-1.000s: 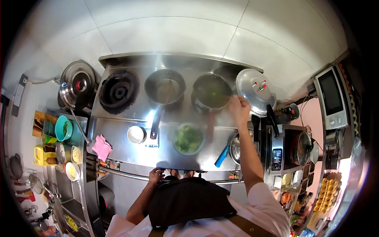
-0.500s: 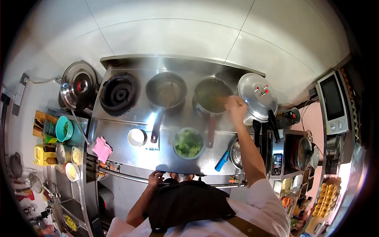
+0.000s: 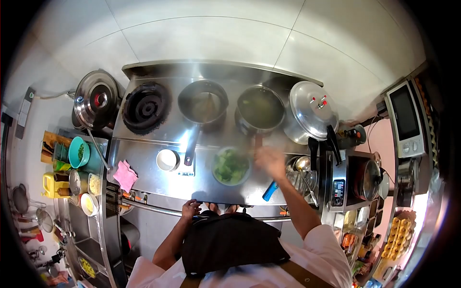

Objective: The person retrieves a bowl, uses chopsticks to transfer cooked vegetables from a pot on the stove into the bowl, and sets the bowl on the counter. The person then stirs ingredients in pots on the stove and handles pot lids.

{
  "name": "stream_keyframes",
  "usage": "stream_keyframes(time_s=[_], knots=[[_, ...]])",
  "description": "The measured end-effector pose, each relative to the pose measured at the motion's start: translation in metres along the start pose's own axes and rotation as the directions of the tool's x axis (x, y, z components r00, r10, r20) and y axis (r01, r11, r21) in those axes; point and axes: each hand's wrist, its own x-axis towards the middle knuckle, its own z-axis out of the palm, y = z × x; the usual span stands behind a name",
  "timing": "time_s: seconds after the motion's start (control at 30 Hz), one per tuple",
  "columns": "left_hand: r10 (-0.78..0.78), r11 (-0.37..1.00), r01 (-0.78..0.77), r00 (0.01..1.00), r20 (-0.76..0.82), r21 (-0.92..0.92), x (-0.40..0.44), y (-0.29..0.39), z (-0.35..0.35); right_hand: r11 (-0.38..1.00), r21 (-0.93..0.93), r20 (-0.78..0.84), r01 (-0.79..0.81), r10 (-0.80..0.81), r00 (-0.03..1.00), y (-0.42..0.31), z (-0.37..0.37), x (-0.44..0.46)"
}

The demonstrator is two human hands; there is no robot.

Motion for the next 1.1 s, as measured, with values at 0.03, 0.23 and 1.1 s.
stream_keyframes(time_s=[0.03,0.23,1.1], knots=[[-0.005,1.0,0.005,1.0,-0.008,0.016,0.0,-0.001,0.0,0.988,-0.156,0.059,0.018,-0.008,0.998,0.002,0.01,-0.003],[0.003,0.999,-0.003,1.0,0.01,-0.033,-0.008,0.005,0.001,0.989,-0.146,0.122,-0.016,0.034,0.992,-0.021,0.013,-0.001],[-0.038,0.999,0.039,0.998,-0.041,0.03,0.007,0.002,0.002,0.964,0.214,-0.46,0.158,-0.043,0.887,0.024,-0.051,0.171]])
